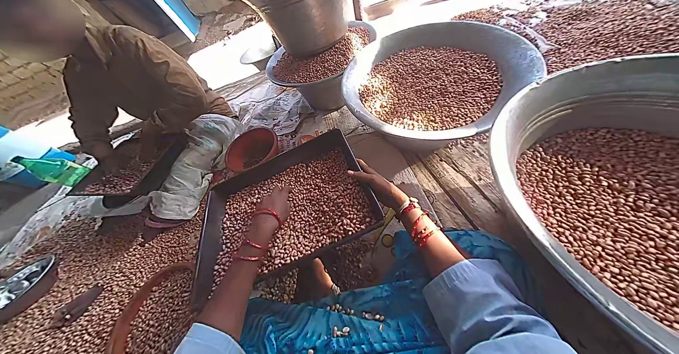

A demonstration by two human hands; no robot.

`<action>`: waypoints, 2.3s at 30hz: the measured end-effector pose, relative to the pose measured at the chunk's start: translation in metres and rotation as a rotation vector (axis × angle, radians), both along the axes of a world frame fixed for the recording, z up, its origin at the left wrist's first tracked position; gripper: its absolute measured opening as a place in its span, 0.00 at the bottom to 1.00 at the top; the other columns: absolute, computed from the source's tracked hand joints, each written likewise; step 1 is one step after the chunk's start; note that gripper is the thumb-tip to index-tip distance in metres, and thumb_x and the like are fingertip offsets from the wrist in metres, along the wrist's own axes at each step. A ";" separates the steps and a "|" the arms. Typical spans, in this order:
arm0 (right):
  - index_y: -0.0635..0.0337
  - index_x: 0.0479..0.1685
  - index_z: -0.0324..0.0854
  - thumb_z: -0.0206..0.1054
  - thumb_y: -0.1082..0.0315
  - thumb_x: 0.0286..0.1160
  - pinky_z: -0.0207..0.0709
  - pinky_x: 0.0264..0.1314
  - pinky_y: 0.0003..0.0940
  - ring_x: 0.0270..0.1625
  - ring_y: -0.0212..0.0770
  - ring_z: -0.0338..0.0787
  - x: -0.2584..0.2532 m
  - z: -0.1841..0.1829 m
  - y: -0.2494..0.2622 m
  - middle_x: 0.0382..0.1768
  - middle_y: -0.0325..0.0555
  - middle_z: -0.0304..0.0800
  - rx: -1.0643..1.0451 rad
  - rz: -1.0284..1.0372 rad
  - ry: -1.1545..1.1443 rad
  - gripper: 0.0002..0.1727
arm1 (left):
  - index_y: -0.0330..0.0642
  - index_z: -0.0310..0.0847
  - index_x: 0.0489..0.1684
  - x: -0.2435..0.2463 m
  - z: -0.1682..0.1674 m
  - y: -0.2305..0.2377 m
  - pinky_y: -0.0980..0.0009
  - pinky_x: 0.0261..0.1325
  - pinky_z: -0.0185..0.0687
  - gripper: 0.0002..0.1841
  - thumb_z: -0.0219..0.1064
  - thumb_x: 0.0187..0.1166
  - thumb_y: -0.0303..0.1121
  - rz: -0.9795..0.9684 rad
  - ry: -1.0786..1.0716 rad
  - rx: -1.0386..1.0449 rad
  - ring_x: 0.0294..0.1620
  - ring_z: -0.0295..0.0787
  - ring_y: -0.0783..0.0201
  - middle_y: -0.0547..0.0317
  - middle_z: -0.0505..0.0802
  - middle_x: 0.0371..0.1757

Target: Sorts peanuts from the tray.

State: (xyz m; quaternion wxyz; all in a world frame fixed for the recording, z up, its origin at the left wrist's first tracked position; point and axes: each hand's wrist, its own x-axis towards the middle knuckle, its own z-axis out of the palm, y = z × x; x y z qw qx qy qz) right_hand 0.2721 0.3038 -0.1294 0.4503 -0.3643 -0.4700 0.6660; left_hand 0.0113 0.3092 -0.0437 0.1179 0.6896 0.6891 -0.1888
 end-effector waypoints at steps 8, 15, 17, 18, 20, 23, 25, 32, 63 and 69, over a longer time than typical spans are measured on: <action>0.56 0.93 0.47 0.59 0.57 0.85 0.82 0.58 0.28 0.59 0.32 0.85 0.001 0.003 -0.001 0.74 0.53 0.75 0.001 0.007 -0.016 0.39 | 0.36 0.85 0.66 0.047 0.014 0.002 0.48 0.69 0.80 0.15 0.64 0.86 0.28 -0.170 -0.426 0.251 0.61 0.89 0.43 0.36 0.88 0.65; 0.55 0.93 0.46 0.59 0.56 0.86 0.83 0.56 0.29 0.57 0.32 0.87 0.003 0.000 0.001 0.71 0.53 0.77 0.015 0.030 -0.004 0.39 | 0.40 0.88 0.66 0.058 -0.011 0.044 0.43 0.77 0.73 0.15 0.63 0.87 0.31 -0.161 -0.211 0.293 0.74 0.82 0.39 0.37 0.87 0.70; 0.55 0.93 0.46 0.59 0.56 0.85 0.84 0.55 0.29 0.56 0.32 0.87 0.004 0.000 0.002 0.69 0.52 0.79 0.007 0.039 0.008 0.39 | 0.38 0.87 0.67 0.059 -0.019 0.047 0.42 0.78 0.72 0.16 0.62 0.87 0.31 -0.153 -0.191 0.273 0.75 0.81 0.38 0.35 0.86 0.71; 0.55 0.92 0.46 0.59 0.56 0.85 0.84 0.54 0.29 0.55 0.32 0.88 0.004 0.000 0.002 0.68 0.52 0.79 0.010 0.041 0.010 0.39 | 0.37 0.87 0.67 0.057 -0.020 0.049 0.42 0.78 0.72 0.16 0.62 0.87 0.30 -0.144 -0.197 0.271 0.75 0.82 0.38 0.35 0.86 0.70; 0.55 0.93 0.45 0.59 0.55 0.84 0.84 0.55 0.29 0.57 0.33 0.87 0.004 -0.002 0.004 0.70 0.53 0.78 0.015 0.044 0.003 0.40 | 0.38 0.88 0.65 0.051 -0.021 0.050 0.45 0.79 0.73 0.15 0.63 0.86 0.30 -0.122 -0.218 0.269 0.74 0.83 0.40 0.36 0.88 0.69; 0.53 0.93 0.45 0.62 0.54 0.82 0.84 0.57 0.30 0.58 0.34 0.88 0.004 -0.005 0.006 0.70 0.53 0.78 -0.001 0.046 0.009 0.42 | 0.38 0.88 0.64 0.040 -0.025 0.051 0.45 0.81 0.71 0.14 0.65 0.85 0.30 -0.109 -0.241 0.247 0.75 0.82 0.41 0.38 0.88 0.70; 0.53 0.93 0.45 0.62 0.54 0.82 0.85 0.56 0.30 0.57 0.34 0.88 0.003 -0.005 0.005 0.69 0.53 0.79 -0.006 0.045 0.012 0.43 | 0.37 0.89 0.61 0.031 -0.025 0.050 0.46 0.81 0.70 0.14 0.66 0.85 0.31 -0.087 -0.316 0.266 0.74 0.83 0.42 0.38 0.89 0.67; 0.53 0.93 0.47 0.60 0.55 0.82 0.84 0.57 0.30 0.58 0.33 0.87 0.004 -0.003 0.003 0.71 0.52 0.77 -0.002 0.037 0.005 0.41 | 0.30 0.78 0.56 0.029 -0.007 0.007 0.79 0.28 0.69 0.09 0.57 0.85 0.22 0.062 -0.984 0.136 0.21 0.73 0.77 0.62 0.84 0.29; 0.51 0.92 0.51 0.61 0.55 0.82 0.82 0.53 0.28 0.53 0.32 0.86 0.002 -0.007 0.004 0.66 0.50 0.79 -0.004 0.016 -0.014 0.39 | 0.38 0.83 0.70 0.030 -0.021 -0.009 0.38 0.71 0.76 0.18 0.61 0.87 0.35 -0.058 -0.153 0.054 0.67 0.87 0.36 0.33 0.91 0.62; 0.53 0.92 0.50 0.60 0.57 0.83 0.82 0.54 0.26 0.54 0.30 0.86 0.002 -0.001 -0.001 0.68 0.50 0.78 -0.006 0.011 0.006 0.39 | 0.38 0.73 0.42 -0.011 -0.025 -0.011 0.82 0.26 0.76 0.08 0.47 0.80 0.21 0.153 -1.196 0.080 0.20 0.79 0.78 0.69 0.85 0.24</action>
